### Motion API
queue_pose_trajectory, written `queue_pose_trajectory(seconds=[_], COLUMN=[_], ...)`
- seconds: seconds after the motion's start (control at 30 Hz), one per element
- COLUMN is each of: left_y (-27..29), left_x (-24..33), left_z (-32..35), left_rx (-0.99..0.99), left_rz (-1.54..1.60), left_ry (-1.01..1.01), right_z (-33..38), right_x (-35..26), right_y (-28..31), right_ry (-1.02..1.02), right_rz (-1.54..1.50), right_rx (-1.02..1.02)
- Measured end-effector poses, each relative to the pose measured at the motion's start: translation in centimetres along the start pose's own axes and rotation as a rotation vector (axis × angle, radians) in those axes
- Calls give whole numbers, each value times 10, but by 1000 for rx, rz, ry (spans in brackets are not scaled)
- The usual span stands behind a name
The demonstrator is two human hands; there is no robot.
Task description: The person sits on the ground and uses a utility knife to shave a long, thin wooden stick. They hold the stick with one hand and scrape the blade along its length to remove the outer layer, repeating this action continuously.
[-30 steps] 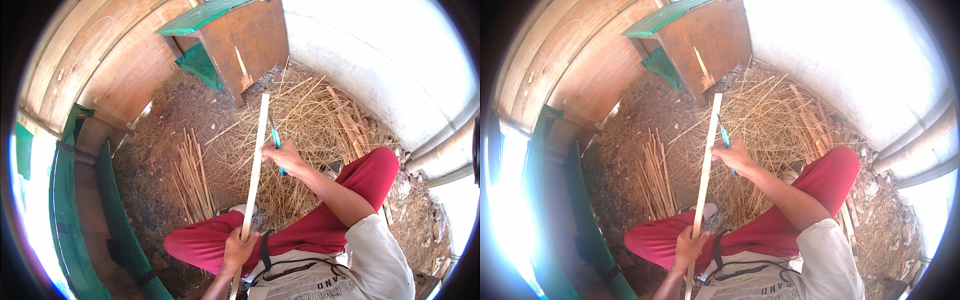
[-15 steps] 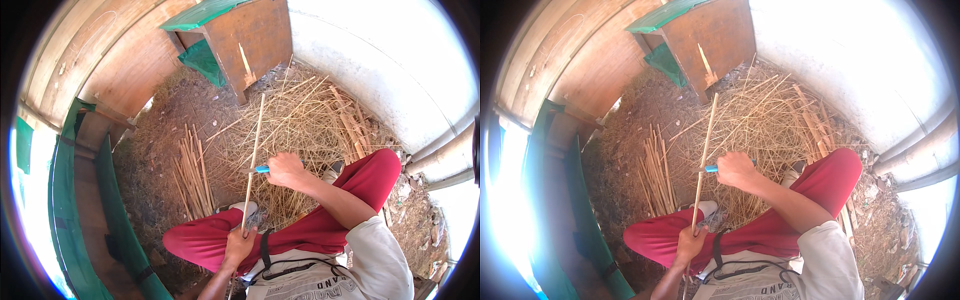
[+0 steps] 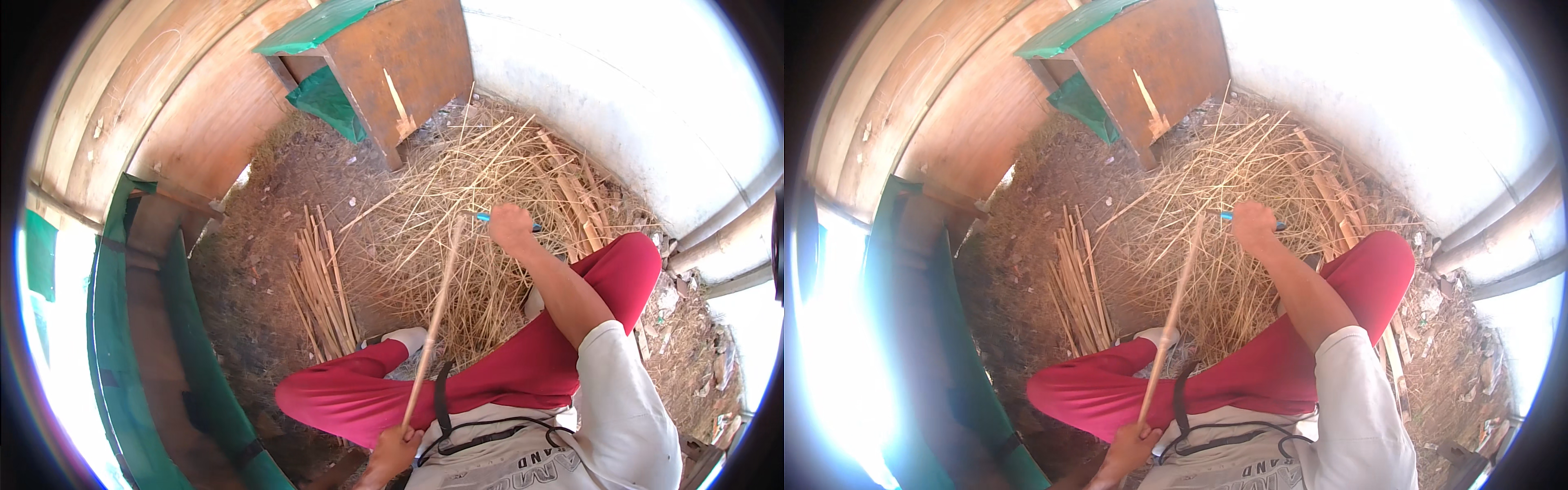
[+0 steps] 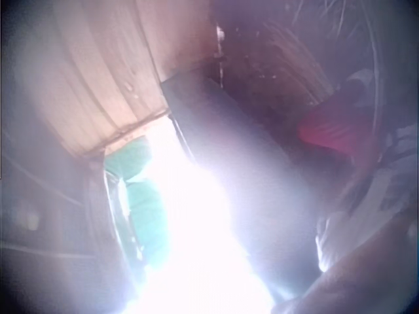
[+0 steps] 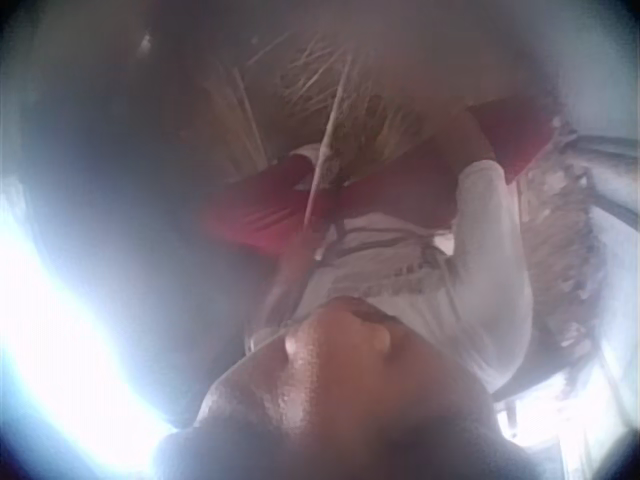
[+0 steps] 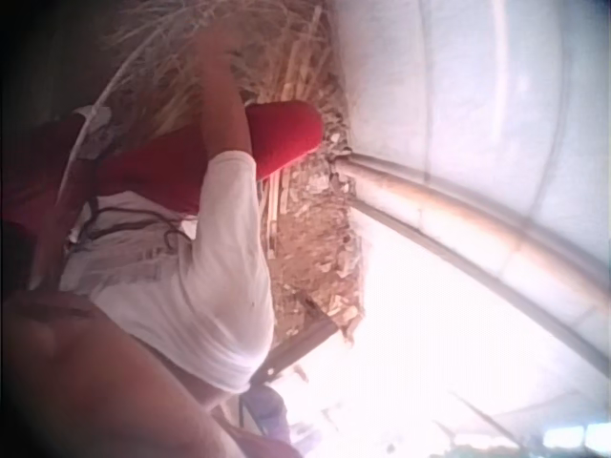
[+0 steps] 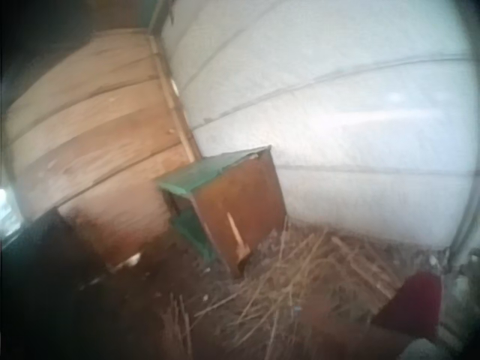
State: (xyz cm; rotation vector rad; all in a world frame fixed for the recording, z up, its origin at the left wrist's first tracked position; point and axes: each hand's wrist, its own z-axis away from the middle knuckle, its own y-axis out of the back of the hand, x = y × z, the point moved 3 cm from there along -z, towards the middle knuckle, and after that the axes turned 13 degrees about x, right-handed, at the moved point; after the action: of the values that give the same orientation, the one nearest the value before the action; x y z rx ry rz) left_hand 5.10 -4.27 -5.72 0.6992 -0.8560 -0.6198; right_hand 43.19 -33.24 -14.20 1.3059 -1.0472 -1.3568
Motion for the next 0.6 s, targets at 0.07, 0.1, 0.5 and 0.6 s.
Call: queue_pose_trajectory(seconds=[0.07, 0.1, 0.5, 0.6], left_y=[17, 25, 19, 13], left_x=[-5, 0, 9, 5], left_z=[2, -1, -30, -33], left_rx=[43, 66, 176, 170], left_rz=[74, 136, 467, 498], left_ry=[98, 140, 96, 43], right_z=[0, -1, 41, 56], right_x=[-1, -5, -53, -50], right_y=[-8, -10, 83, 98], right_ry=[-4, -73, -285, -344], right_rz=[-54, -248, -1632, -1725], right_rx=[113, -34, -334, -475])
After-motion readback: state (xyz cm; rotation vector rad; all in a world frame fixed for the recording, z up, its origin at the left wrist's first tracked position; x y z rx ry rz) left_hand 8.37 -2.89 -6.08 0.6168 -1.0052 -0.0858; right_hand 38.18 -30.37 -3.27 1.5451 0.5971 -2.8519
